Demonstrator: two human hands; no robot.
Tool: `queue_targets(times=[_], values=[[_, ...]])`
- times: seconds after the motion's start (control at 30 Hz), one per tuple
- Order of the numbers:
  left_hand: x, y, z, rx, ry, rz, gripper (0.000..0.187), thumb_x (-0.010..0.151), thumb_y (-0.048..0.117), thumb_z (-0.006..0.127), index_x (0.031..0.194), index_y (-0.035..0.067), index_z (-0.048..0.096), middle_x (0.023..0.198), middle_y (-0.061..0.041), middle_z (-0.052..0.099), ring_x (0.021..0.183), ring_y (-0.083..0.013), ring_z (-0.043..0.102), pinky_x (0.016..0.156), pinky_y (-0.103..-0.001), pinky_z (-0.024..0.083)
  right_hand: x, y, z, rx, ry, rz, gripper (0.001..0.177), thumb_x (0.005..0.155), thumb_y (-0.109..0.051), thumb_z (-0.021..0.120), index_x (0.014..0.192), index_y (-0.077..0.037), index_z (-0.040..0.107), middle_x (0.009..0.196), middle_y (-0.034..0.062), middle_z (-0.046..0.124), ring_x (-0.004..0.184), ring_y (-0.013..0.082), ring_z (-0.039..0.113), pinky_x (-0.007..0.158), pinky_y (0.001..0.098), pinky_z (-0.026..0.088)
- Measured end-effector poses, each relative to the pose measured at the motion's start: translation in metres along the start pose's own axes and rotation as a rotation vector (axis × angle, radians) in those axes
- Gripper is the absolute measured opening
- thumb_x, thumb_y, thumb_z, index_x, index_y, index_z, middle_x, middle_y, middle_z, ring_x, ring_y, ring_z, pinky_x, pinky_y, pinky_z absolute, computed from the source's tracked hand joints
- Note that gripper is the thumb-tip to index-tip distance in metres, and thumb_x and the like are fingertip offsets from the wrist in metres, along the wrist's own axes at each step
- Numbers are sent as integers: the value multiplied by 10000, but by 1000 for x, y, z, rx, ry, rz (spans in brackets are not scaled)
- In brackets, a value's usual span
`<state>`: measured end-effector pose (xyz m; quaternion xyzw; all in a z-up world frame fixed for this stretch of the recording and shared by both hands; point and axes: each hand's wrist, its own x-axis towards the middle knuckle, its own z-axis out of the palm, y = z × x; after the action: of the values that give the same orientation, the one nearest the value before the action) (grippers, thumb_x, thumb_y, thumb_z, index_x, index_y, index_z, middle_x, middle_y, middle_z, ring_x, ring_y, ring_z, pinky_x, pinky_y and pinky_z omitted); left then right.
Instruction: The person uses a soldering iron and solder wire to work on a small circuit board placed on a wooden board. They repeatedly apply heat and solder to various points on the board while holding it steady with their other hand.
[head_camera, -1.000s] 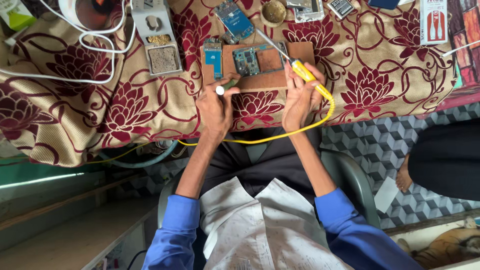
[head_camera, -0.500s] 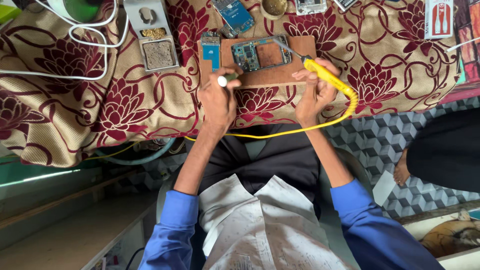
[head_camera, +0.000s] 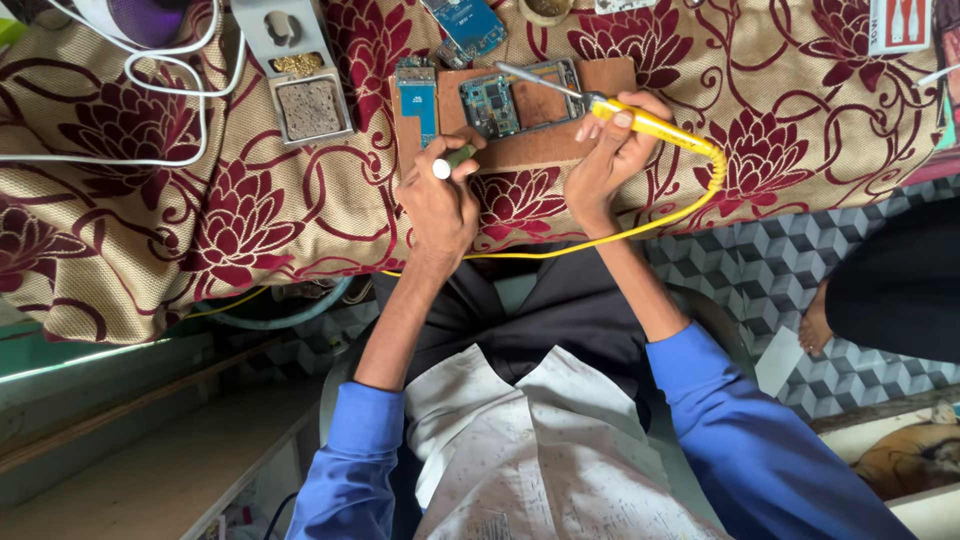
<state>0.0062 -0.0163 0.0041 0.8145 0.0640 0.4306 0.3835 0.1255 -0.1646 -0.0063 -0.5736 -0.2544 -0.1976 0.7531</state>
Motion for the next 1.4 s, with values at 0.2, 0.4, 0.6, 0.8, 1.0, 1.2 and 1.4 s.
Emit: queue_targets(times=[0.2,0.4,0.6,0.8,1.0,1.2,1.4], values=[[0,1,-1,7,-14,23,179,1019,19,599,1176,28,513,1009,-78,766,855,-230,774,746,-330,599,-7,-4,-2,-287,-162,-92,173,1174,-193,419,1191,-26,463,995,117,528,782,154,611,737,283,488],[2,2,-3,17,-26,-3,194,994,27,634,1157,70,537,992,-57,767,832,-237,767,724,-330,598,-11,-8,-3,-287,-196,-88,169,1165,-164,414,1204,-5,456,957,99,572,796,166,610,743,294,484],[0,0,-1,-24,-9,49,265,988,-19,635,1195,48,485,1043,-68,747,858,-249,763,738,-337,600,-15,-8,-5,-327,-269,-141,183,1165,-174,424,1213,0,453,999,128,540,823,179,603,766,313,501],[-3,-4,0,-20,-6,87,328,937,-50,654,1190,47,470,1069,-75,749,840,-258,750,723,-341,587,-15,-9,-6,-368,-289,-148,189,1169,-187,411,1215,-6,438,1081,144,520,841,178,626,779,311,507],[-2,-5,2,-23,21,112,304,986,6,682,1189,58,462,1072,-71,748,826,-246,752,712,-331,589,-13,-13,-3,-357,-277,-121,188,1180,-197,411,1206,-13,434,1062,131,538,848,192,630,755,302,512],[-2,-4,2,20,12,103,290,977,18,684,1174,72,478,1046,-62,752,812,-244,749,708,-331,587,-11,-14,-4,-372,-323,-136,195,1186,-193,394,1217,-4,427,1024,114,567,833,189,631,745,300,516],[-3,-4,1,-26,3,95,310,943,-40,632,1193,66,482,1072,-67,747,846,-238,757,735,-322,602,-11,-11,-3,-320,-280,-86,165,1178,-152,388,1191,4,437,1010,112,556,817,184,629,706,299,504]])
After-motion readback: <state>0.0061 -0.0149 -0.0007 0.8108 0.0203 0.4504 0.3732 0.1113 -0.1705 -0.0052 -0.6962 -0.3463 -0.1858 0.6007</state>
